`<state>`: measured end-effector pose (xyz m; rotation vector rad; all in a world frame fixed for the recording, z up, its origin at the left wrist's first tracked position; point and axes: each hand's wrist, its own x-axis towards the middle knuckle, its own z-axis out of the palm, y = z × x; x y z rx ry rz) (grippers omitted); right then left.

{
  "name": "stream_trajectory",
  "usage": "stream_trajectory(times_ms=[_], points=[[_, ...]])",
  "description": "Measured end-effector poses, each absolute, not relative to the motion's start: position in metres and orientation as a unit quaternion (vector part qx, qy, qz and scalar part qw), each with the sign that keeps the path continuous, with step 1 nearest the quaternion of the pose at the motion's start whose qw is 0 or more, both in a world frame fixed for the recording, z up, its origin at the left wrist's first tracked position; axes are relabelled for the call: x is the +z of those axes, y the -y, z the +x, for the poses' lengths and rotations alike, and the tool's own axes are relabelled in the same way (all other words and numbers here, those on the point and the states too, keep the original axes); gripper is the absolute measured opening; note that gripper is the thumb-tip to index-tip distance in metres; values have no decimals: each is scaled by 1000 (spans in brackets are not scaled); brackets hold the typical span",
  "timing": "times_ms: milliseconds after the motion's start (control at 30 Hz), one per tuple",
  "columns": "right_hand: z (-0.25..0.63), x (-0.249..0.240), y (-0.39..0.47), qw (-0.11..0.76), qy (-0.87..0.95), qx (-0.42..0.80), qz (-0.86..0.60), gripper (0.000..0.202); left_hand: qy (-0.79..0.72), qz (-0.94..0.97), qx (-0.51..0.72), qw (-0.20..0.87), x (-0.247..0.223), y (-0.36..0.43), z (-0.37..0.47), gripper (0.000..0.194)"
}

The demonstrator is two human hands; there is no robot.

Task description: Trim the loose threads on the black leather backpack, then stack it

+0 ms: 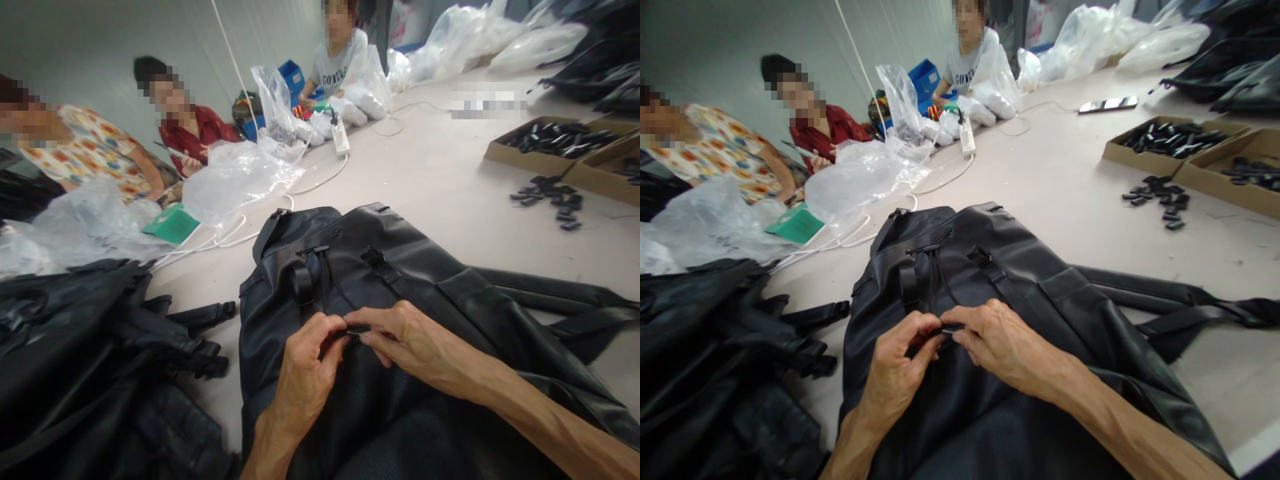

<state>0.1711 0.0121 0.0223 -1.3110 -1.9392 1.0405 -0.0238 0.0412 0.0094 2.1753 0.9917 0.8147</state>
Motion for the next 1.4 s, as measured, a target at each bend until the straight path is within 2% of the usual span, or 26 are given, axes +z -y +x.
stream_trajectory(times_ms=[200,600,867,1000,1133,1267,1400], points=[[170,23,-14,314,692,442,-477,27,-369,825,303,302,9,-41,-23,13],[169,15,-17,294,679,464,-487,21,-331,862,276,266,10,-39,-24,15],[171,7,-23,268,666,523,-459,17,-286,916,233,155,5,-41,-27,20],[171,5,-22,268,660,532,-457,14,-279,920,234,143,3,-41,-29,21],[169,9,-19,272,672,507,-465,14,-299,904,260,160,3,-41,-29,26],[168,12,-17,274,682,475,-483,15,-315,885,264,218,4,-41,-29,14],[169,14,-15,272,699,452,-483,13,-331,862,265,279,3,-41,-30,13]])
